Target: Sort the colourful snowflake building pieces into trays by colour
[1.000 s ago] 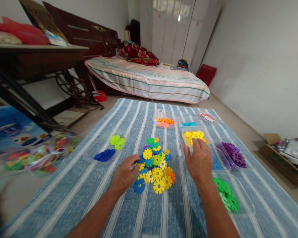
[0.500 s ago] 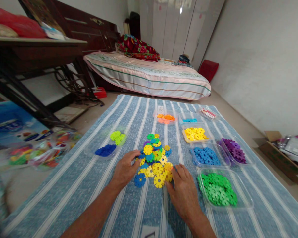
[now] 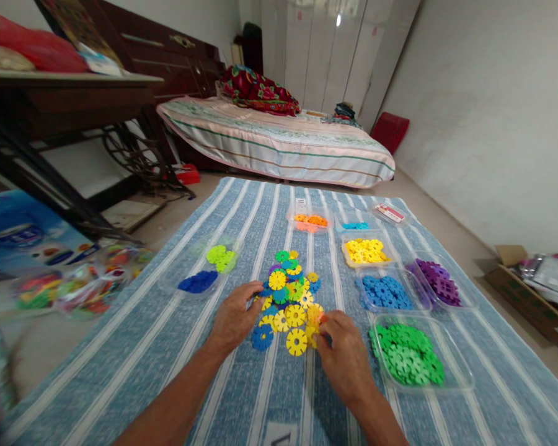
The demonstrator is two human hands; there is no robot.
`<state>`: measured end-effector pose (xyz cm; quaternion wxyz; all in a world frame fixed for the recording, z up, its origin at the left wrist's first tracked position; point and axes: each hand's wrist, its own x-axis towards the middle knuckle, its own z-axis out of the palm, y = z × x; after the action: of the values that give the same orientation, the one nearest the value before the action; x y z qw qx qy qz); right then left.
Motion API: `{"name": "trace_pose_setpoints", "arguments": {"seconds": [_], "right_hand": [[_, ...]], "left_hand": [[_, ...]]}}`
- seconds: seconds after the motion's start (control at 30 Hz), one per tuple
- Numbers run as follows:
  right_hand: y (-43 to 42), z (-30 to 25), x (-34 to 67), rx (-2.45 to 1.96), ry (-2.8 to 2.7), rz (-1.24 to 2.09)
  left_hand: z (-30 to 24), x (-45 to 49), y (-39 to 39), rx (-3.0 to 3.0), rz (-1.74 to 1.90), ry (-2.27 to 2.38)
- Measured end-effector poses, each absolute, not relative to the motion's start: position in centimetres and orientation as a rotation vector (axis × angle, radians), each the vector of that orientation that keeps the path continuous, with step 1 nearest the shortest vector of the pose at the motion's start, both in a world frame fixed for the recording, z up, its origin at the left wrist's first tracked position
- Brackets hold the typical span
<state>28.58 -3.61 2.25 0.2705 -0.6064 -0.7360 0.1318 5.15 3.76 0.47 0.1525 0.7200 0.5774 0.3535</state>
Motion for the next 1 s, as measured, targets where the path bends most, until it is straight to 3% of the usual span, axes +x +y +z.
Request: {"name": "trace_pose_setpoints", "arguments": {"seconds": [0.1,0.23,0.3,0.6,1.0], "right_hand": [[-1.9,4.0,29.8,-1.599,-1.928,0.251],[1.2,6.7,31.8,-1.675,-1.62,-0.354],[1.9,7.1,32.2,-1.715,-1.556,-0.485],[-1.6,2.1,28.6,-1.652,-2.21,0.002],[-1.8,0.6,28.1,-1.54,-2.106,0.001]], "left_hand": [[0.6,5.1,3.7,2.06,1.007,1.659],[0.5,5.1,3.8,2.058,1.004,1.658],[0.5,5.1,3.8,2.058,1.009,1.659],[0.6,5.2,3.7,2.055,1.0,1.657],[0.8,5.2,3.6,2.059,1.013,1.661]]}}
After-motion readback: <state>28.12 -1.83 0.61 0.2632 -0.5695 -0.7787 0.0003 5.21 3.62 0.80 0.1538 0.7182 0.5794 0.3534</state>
